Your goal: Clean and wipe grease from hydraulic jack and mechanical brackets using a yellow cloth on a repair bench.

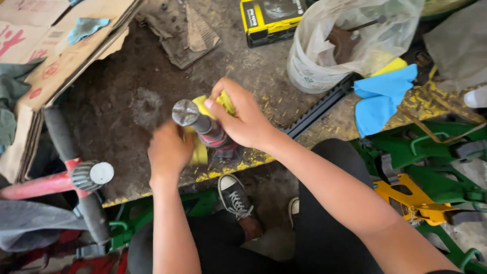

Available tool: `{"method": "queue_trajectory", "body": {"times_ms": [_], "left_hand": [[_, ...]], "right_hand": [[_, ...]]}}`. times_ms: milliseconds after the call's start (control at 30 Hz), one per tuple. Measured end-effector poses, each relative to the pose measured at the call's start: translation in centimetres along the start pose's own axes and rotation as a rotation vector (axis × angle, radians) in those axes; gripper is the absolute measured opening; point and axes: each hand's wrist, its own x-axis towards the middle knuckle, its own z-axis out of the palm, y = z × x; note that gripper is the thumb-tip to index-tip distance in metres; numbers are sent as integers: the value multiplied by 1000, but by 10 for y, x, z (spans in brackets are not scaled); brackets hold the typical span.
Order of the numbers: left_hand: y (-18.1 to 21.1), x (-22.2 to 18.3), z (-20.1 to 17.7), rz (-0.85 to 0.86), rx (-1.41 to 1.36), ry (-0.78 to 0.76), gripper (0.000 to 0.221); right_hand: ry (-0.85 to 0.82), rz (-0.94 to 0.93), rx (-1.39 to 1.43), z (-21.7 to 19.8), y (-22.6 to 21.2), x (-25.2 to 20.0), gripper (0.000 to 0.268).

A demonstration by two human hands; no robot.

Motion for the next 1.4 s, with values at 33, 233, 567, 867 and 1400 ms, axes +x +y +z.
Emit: {"method": "queue_trajectory", "body": {"times_ms": [33,233,567,867,1400], "left_hand": [[3,-2,-5,-9,3,0,25],[22,-12,-6,438,-1235,232,10],[24,-21,-13,525,-954,351,17],[29,-33,1,470,-1076,291,46],[51,-37,-3,711,-715,330,48]], "right_hand": [[-6,1,7,1,-2,-1,20],[101,-20,133,10,-14,2,18],[-182,126,211,-2,1,8,31],[-324,57,40,-2,15,4,38],[-524,349,-194,-50,-26,7,42]]}}
